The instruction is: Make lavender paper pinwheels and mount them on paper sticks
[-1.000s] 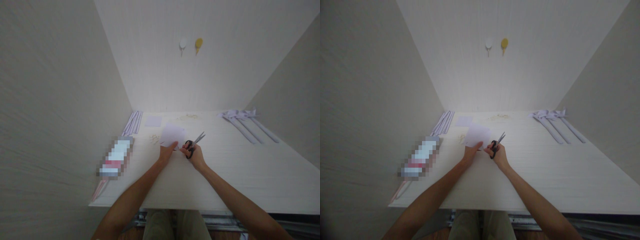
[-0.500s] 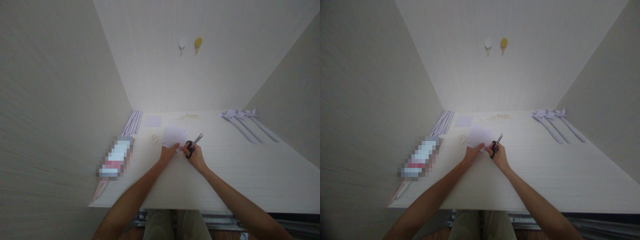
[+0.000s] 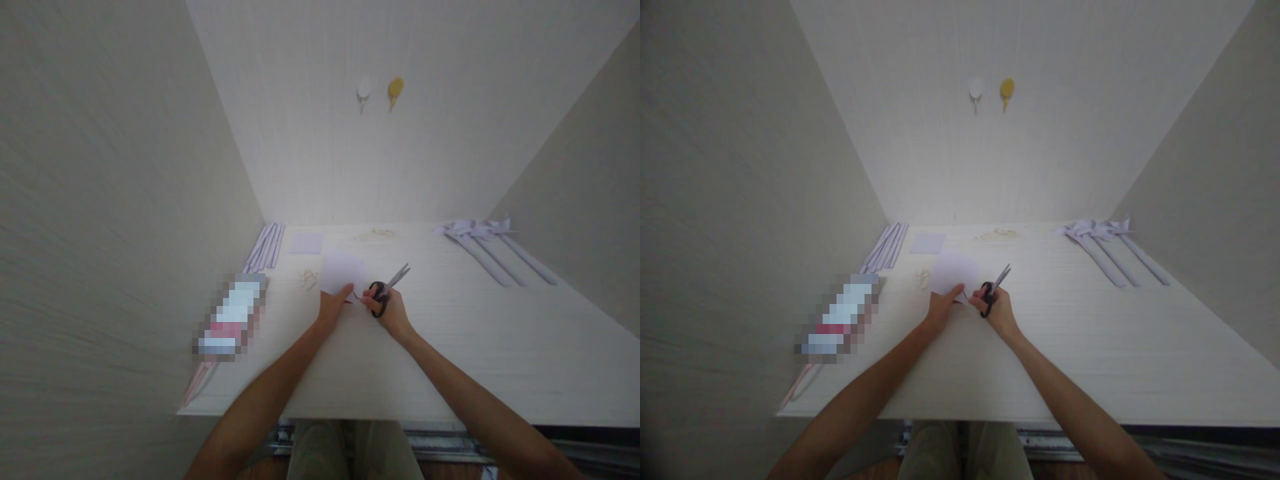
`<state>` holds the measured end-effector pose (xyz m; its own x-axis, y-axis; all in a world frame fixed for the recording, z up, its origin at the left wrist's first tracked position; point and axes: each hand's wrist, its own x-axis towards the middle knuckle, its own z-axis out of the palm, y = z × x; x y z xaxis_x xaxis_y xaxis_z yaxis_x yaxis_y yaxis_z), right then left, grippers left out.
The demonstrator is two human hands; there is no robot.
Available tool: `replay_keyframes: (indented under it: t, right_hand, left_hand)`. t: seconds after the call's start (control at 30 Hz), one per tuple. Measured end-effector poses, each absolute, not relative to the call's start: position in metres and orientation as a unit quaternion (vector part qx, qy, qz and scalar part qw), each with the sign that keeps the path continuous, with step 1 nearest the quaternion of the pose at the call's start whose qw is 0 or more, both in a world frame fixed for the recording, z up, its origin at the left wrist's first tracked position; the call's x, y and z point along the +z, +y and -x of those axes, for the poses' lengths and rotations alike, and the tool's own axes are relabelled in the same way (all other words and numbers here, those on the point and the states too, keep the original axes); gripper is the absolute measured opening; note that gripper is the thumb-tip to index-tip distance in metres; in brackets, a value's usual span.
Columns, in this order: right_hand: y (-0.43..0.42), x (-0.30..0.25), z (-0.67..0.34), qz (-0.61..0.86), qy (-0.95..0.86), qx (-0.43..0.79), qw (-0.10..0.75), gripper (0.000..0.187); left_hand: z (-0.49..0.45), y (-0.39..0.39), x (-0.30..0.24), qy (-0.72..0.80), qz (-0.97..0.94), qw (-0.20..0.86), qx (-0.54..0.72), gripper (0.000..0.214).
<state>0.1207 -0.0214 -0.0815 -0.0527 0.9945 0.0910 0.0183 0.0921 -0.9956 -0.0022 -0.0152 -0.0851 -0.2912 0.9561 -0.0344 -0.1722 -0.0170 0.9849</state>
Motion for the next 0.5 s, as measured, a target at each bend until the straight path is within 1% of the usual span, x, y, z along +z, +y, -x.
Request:
replay_keyframes:
  t: [0.17, 0.33, 0.5]
  right_hand:
    - [-0.022, -0.080, -0.121, 0.480, -0.562, 0.470, 0.482, 0.035]
    - [-0.019, -0.088, -0.122, 0.462, -0.558, 0.470, 0.503, 0.032]
    - [-0.020, -0.089, -0.121, 0.458, -0.539, 0.485, 0.514, 0.035]
  left_hand:
    - [0.002, -0.015, -0.084, 0.529, -0.356, 0.463, 0.616, 0.035]
    - [0.000, -0.016, -0.084, 0.523, -0.377, 0.462, 0.609, 0.030]
    - [-0.001, -0.017, -0.083, 0.540, -0.380, 0.481, 0.577, 0.024]
